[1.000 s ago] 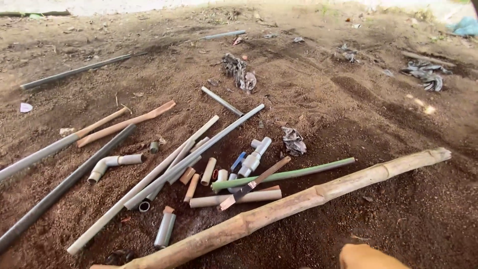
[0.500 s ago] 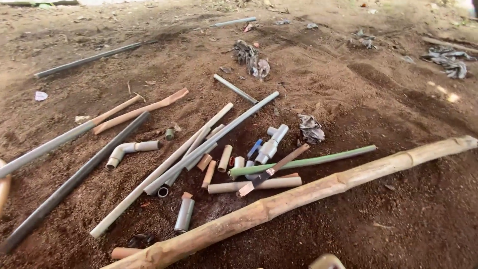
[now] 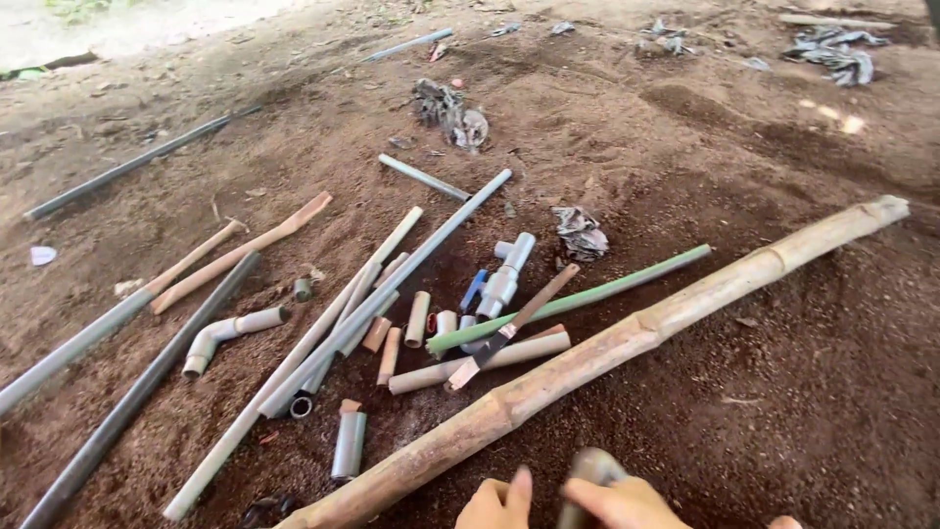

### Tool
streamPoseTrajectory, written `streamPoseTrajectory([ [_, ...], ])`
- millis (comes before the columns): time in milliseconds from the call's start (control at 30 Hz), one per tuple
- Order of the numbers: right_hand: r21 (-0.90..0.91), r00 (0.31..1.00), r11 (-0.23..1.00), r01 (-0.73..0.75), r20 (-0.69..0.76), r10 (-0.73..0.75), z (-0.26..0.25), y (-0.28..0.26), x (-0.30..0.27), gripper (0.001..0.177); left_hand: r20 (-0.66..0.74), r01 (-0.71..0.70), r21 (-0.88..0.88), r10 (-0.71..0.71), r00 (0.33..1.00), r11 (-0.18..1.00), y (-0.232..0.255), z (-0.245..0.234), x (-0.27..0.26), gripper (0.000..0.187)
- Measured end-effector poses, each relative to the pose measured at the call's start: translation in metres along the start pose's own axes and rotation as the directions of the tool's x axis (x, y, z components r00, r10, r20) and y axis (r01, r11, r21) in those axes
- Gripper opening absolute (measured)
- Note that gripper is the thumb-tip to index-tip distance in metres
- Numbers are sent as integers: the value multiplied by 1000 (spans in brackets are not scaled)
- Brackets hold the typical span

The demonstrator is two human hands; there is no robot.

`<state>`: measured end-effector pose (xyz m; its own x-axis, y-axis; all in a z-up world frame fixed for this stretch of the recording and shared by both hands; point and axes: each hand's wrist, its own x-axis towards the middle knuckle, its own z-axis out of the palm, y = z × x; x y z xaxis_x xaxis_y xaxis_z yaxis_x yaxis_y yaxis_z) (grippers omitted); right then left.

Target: Sawing a PVC pipe elbow using a handheld hacksaw blade while sitting on the ground.

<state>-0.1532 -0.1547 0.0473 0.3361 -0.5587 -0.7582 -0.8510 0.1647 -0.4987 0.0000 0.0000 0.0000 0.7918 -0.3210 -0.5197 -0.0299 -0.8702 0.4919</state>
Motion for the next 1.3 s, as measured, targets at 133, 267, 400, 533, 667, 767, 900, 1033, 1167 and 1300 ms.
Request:
streamPoseTrajectory([
  [133, -100, 930, 937, 333, 198, -310, -9, -86, -121, 27, 514, 4, -370, 201, 834, 929, 55, -102, -60, 78],
  [267, 65, 810, 876, 477, 355, -467, -40, -119, -173, 35, 343, 283, -728, -27, 939, 625, 85, -153, -97, 61],
  [400, 91, 983, 981, 171, 48, -176, -68, -100, -151, 30, 288, 334, -837, -169, 942, 433, 88, -169, -86, 34],
  [533, -316, 990, 942, 116, -43, -136, -81, -69, -127, 24, 192, 262, -910, -235, 953, 321, 71, -155, -67, 31],
  [667, -473, 974, 853, 223, 63, -219, -64, -60, -105, 20, 296, 340, -919, -218, 930, 201, 71, -155, -71, 19],
  [767, -364, 963, 891, 271, 103, -250, -46, -77, -108, 19, 356, 417, -862, -242, 903, 288, 67, -148, -77, 21],
  [900, -210, 936, 913, 350, 122, -330, -23, -110, -107, 19, 297, 403, -836, -311, 903, 372, 62, -142, -76, 26],
  [1033, 221, 915, 929, 298, 212, -344, -6, -150, -86, 28, 318, 377, -891, -247, 915, 252, 42, -138, -57, 26],
  [1167, 824, 862, 564, 48, 252, -441, 10, -173, -23, 30, 272, 313, -940, -250, 929, 140, 28, -150, -53, 21],
  [1300, 839, 865, 510, -189, 389, -319, 14, -213, 0, 32, 245, 313, -941, -381, 891, 126, 21, -185, -61, 19],
])
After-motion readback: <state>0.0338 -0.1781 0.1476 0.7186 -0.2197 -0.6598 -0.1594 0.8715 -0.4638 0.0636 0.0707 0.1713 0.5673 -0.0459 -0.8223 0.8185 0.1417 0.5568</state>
